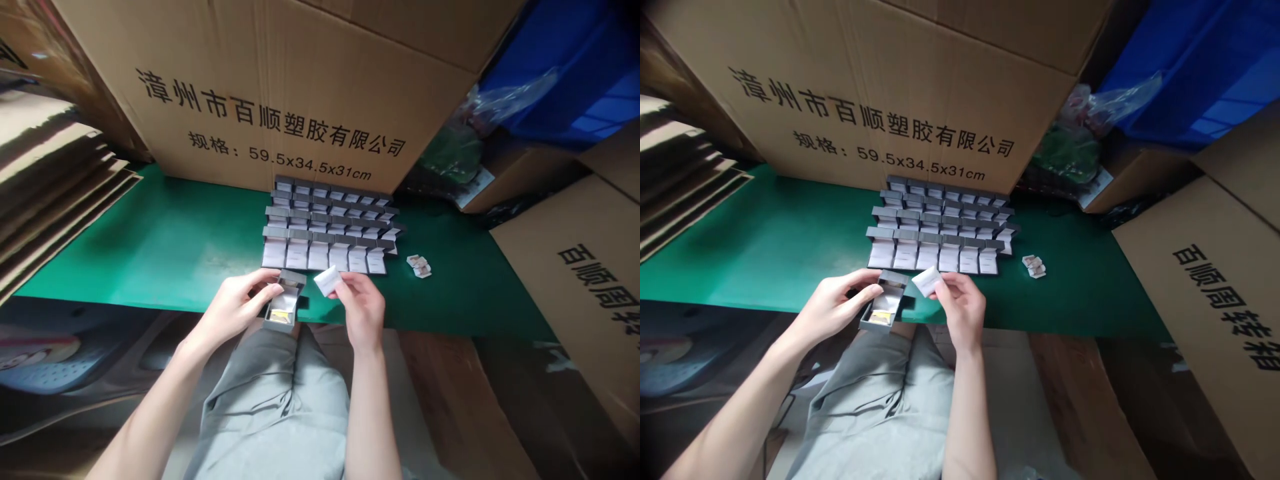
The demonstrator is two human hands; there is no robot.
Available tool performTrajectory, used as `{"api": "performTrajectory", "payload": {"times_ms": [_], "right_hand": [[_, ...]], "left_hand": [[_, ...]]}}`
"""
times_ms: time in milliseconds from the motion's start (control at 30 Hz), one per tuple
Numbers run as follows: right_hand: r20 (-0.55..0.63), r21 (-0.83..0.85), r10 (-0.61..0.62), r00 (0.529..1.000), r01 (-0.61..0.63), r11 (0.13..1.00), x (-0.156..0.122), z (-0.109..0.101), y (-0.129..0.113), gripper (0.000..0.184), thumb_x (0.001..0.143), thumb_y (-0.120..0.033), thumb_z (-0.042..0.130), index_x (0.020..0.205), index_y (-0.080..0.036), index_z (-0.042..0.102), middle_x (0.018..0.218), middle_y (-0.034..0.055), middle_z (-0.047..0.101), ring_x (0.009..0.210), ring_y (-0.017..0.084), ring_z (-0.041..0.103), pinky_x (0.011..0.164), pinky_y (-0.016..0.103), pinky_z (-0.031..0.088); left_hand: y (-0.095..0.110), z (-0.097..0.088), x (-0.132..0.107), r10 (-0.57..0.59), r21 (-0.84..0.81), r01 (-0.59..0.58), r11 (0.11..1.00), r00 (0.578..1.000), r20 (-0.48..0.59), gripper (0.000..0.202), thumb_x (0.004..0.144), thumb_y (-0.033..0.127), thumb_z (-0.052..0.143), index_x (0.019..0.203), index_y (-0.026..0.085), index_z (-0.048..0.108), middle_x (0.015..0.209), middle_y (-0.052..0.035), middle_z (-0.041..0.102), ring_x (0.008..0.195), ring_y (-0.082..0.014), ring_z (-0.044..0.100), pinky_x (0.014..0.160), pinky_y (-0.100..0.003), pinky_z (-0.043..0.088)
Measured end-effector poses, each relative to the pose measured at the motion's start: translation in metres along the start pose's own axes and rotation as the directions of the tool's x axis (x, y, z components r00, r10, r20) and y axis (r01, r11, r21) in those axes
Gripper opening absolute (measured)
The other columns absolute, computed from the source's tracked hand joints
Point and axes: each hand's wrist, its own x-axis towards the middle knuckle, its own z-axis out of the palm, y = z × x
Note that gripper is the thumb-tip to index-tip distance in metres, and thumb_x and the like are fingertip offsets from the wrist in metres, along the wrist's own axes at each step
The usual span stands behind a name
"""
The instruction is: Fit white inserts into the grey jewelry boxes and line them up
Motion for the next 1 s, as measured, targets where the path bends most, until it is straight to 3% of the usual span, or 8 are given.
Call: {"api": "performTrajectory", "payload": {"times_ms": [267,333,433,633,733,833,1000], "right_hand": [[0.202,0.017,0.000,0.979,-0.003,1.000,0.006,0.008,0.011,0.043,0.082,-0.033,0.079,0.123,-0.026,0.067,0.098,-0.0017,0.068,0.075,0.015,0.077,0.073,0.033,0.072],[0.221,-0.017,-0.014,0.975,0.018,1.000,0.007,0.010,0.011,0.037,0.084,-0.036,0.077,0.118,-0.024,0.071,0.099,0.0009,0.072,0.081,0.018,0.078,0.075,0.034,0.072],[0.156,-0.054,-0.079,0.985,0.089,0.995,0.008,0.018,0.010,0.027,0.086,-0.038,0.077,0.106,-0.021,0.075,0.093,0.0039,0.077,0.083,0.019,0.078,0.074,0.032,0.070],[0.129,-0.190,-0.180,0.975,0.202,0.961,-0.001,0.028,0.010,0.019,0.091,-0.035,0.075,0.102,-0.020,0.080,0.082,0.0021,0.079,0.061,0.014,0.069,0.057,0.025,0.059],[0.192,-0.314,-0.285,0.939,0.334,0.889,-0.006,0.028,0.009,0.015,0.093,-0.031,0.074,0.103,-0.022,0.081,0.085,0.0023,0.081,0.068,0.015,0.069,0.063,0.027,0.061],[0.287,-0.330,-0.401,0.870,0.482,0.811,-0.007,0.030,0.007,0.013,0.097,-0.026,0.070,0.101,-0.024,0.081,0.096,0.0047,0.083,0.078,0.016,0.074,0.073,0.030,0.065],[0.316,-0.358,-0.523,0.791,0.610,0.707,-0.006,0.035,0.007,0.014,0.100,-0.022,0.069,0.103,-0.023,0.083,0.097,0.0066,0.079,0.087,0.017,0.077,0.078,0.028,0.067]], "left_hand": [[-0.002,-0.003,0.000,-0.061,-0.076,0.058,0.995,0.997,-0.039,0.049,0.093,0.063,0.063,0.112,0.021,0.078,0.101,-0.0061,0.084,0.090,-0.0259,0.078,0.078,-0.029,0.062],[-0.002,-0.004,0.001,-0.070,-0.074,0.066,0.995,0.997,-0.046,0.048,0.093,0.063,0.063,0.112,0.021,0.078,0.099,-0.0057,0.084,0.087,-0.0250,0.077,0.077,-0.029,0.062],[-0.002,-0.004,0.001,-0.075,-0.066,0.072,0.995,0.996,-0.051,0.048,0.092,0.061,0.064,0.112,0.021,0.078,0.098,-0.0052,0.084,0.086,-0.0241,0.077,0.076,-0.028,0.062],[-0.001,-0.004,0.002,-0.085,-0.121,0.081,0.989,0.996,-0.033,0.045,0.091,0.058,0.067,0.110,0.019,0.078,0.098,-0.0058,0.084,0.086,-0.0238,0.078,0.076,-0.027,0.061],[-0.001,-0.004,0.003,-0.098,-0.130,0.094,0.987,0.995,-0.029,0.047,0.089,0.059,0.068,0.111,0.019,0.078,0.100,-0.0070,0.084,0.087,-0.0249,0.078,0.077,-0.028,0.062],[0.001,-0.005,0.004,-0.091,-0.127,0.087,0.988,0.996,-0.021,0.046,0.088,0.059,0.068,0.110,0.019,0.078,0.098,-0.0065,0.084,0.085,-0.0247,0.078,0.076,-0.028,0.061],[0.003,-0.005,0.002,-0.068,-0.119,0.065,0.991,0.997,-0.019,0.045,0.090,0.059,0.068,0.109,0.019,0.078,0.094,-0.0057,0.084,0.082,-0.0235,0.077,0.074,-0.027,0.060]]}}
